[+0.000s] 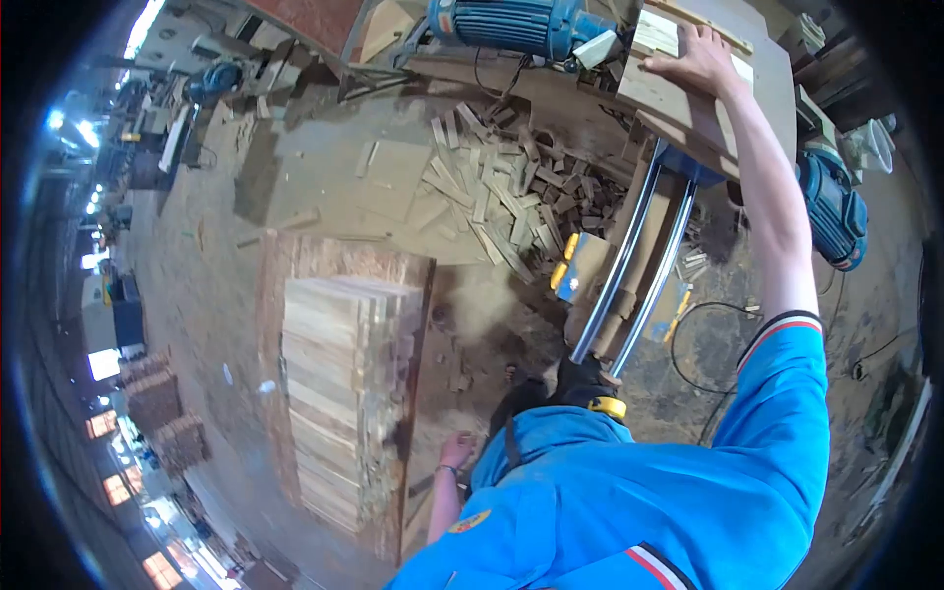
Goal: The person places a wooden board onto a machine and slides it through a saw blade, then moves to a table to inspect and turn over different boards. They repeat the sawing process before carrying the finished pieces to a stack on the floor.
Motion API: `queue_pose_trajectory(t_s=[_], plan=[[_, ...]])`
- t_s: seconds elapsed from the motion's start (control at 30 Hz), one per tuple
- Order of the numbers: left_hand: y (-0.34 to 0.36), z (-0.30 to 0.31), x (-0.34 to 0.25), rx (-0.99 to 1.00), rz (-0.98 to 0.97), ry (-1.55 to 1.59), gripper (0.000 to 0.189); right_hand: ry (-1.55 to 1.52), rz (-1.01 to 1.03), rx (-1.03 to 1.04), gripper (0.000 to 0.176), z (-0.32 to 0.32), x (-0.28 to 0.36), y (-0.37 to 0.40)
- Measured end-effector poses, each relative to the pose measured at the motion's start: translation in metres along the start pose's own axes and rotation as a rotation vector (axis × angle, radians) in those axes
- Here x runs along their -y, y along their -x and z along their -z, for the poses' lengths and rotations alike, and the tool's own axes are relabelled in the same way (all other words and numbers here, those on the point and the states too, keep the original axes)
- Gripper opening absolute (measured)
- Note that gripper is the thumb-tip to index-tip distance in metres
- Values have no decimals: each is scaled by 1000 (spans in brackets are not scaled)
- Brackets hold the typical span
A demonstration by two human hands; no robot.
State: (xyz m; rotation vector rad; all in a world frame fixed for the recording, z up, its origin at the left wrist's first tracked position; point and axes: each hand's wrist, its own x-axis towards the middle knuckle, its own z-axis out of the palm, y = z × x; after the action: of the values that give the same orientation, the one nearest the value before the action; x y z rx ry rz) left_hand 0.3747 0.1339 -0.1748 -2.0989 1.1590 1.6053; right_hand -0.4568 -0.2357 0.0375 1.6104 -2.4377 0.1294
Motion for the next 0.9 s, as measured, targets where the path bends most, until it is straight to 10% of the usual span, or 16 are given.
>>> queue_pose_trajectory(t_s=[0.4, 0.53, 0.9], plan=[[-56, -35, 72, -71, -168, 150, 38, -108, 97, 202, 103, 55, 69, 135], [-103, -48, 116, -204, -269, 224, 37, -578, 226, 350, 101, 62, 65, 175], [46, -42, 130, -389, -426, 362, 40, -171, 577, 282, 94, 88, 135, 239]])
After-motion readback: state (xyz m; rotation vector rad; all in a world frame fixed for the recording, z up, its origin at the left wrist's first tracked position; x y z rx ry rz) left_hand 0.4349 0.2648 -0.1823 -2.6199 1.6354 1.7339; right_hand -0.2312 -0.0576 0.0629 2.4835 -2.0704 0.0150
